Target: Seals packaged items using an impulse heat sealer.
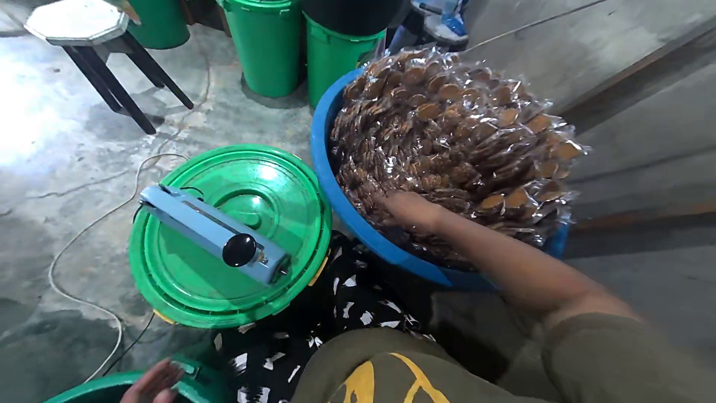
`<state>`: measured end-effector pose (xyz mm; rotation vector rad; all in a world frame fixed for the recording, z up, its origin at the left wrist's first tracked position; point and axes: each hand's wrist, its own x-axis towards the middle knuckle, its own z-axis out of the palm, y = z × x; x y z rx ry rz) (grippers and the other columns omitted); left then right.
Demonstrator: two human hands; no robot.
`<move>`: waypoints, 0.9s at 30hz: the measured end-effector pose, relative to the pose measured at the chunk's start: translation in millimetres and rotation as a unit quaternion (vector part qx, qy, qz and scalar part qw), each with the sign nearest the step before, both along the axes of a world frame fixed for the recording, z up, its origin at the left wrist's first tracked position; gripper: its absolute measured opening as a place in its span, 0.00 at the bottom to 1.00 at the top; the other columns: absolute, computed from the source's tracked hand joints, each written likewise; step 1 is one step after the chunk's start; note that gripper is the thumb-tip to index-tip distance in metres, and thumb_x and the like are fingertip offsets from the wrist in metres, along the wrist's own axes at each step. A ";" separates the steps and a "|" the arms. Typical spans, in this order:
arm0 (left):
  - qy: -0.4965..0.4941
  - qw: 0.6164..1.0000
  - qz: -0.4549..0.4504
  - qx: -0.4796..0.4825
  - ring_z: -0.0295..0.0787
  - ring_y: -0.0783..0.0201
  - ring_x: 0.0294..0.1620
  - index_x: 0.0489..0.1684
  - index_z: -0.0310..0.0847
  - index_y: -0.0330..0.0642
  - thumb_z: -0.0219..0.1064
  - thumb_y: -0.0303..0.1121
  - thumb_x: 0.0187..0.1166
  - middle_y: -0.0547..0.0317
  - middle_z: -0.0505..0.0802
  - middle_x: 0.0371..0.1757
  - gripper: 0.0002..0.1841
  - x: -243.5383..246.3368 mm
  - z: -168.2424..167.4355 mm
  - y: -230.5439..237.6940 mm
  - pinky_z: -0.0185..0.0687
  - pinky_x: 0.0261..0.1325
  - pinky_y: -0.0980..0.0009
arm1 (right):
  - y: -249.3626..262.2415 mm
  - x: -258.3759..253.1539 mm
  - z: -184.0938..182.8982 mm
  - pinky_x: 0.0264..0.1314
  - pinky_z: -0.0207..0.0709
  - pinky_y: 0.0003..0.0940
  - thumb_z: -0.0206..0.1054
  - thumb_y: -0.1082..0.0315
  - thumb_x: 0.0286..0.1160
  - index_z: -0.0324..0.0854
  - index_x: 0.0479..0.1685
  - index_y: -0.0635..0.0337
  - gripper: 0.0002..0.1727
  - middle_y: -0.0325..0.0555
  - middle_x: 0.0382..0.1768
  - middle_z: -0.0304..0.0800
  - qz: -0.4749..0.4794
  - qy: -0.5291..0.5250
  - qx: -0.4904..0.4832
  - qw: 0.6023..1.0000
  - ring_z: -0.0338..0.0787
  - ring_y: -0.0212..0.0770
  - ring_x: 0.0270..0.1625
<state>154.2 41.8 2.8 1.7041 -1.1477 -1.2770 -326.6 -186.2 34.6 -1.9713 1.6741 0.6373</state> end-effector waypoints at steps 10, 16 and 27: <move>0.419 0.890 -0.180 -0.006 0.86 0.52 0.71 0.94 0.37 0.48 0.54 0.71 0.76 0.54 0.86 0.75 0.52 -168.2 7.4 -71.5 0.83 0.72 0.54 | 93.8 95.4 12.2 0.66 0.84 0.42 0.73 0.63 0.73 0.86 0.59 0.72 0.22 0.61 0.56 0.92 -0.037 -0.498 -0.385 0.776 0.92 0.48 0.59; 0.314 0.942 0.119 -0.023 0.88 0.71 0.49 0.83 0.51 0.37 0.56 0.33 0.83 0.57 0.84 0.58 0.30 -165.5 -11.8 -74.4 0.89 0.51 0.71 | 113.5 166.5 -4.2 0.56 0.83 0.28 0.64 0.71 0.80 0.81 0.60 0.73 0.16 0.48 0.51 0.87 -0.171 -0.612 0.028 0.772 0.87 0.30 0.50; 0.095 0.971 0.207 -0.076 0.84 0.46 0.66 0.91 0.46 0.38 0.68 0.26 0.76 0.32 0.75 0.76 0.42 -98.2 -35.3 -131.3 0.86 0.61 0.53 | -7.5 238.0 33.6 0.64 0.80 0.40 0.57 0.68 0.90 0.78 0.61 0.74 0.16 0.60 0.57 0.86 -0.057 -0.493 -0.029 0.868 0.87 0.45 0.58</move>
